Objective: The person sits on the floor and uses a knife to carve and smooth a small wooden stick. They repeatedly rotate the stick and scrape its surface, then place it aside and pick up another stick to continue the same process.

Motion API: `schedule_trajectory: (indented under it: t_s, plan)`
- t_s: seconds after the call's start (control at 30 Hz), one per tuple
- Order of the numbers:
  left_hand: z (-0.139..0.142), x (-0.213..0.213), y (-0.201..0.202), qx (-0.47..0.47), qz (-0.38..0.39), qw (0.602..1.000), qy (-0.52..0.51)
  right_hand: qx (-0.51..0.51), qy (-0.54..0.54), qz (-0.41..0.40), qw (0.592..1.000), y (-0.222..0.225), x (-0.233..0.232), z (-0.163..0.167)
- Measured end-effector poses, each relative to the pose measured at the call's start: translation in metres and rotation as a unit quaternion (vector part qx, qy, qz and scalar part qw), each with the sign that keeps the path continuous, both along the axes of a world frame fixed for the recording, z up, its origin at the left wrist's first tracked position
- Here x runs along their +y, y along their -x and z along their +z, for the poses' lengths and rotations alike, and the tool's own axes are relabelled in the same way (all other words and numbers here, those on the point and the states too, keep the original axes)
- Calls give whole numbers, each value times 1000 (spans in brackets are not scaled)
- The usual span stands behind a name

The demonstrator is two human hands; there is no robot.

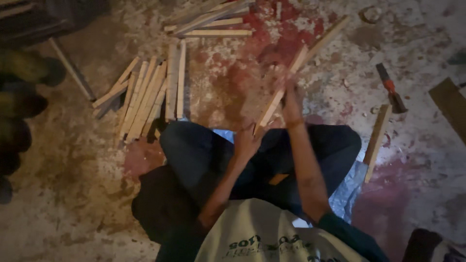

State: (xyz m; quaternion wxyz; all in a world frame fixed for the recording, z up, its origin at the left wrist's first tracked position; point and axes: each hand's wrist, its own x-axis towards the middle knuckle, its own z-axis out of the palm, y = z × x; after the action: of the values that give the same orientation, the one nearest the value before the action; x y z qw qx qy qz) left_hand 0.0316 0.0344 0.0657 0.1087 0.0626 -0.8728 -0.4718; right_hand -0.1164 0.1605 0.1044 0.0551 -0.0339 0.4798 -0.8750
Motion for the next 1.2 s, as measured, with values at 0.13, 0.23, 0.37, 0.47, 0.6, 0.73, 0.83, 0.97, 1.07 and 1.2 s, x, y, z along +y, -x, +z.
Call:
schedule_trajectory:
  t_s: [0.13,0.23,0.37,0.47,0.6,0.73,0.83,0.97,1.07,1.2]
  plan:
    - [7,2,-9,-61,-2,998,1,-69,-41,-8,997,15,12,4]
    - [4,0,10,-11,-9,999,51,-23,-56,-9,998,-24,-8,-17]
    - [3,-9,23,51,-37,998,31,-73,-73,7,995,-80,-24,-45]
    - [6,-10,9,-50,-34,998,13,158,-397,-66,902,-50,-4,-45]
    - [8,2,-11,-31,-20,999,6,131,-412,-121,894,41,18,-23]
    - [10,8,-8,-28,-5,999,-23,-91,-262,-91,956,51,17,-10]
    - [12,8,-2,-36,-15,998,-46,-55,-259,-67,962,14,13,-12]
    - [13,3,-2,-158,0,981,-115,36,-322,-44,945,-41,0,-22]
    - [7,-2,-6,-58,1,994,-92,-65,-279,2,958,-62,-5,-31]
    - [-8,-7,-6,-66,-6,992,-105,-8,-302,-54,952,-80,2,-35]
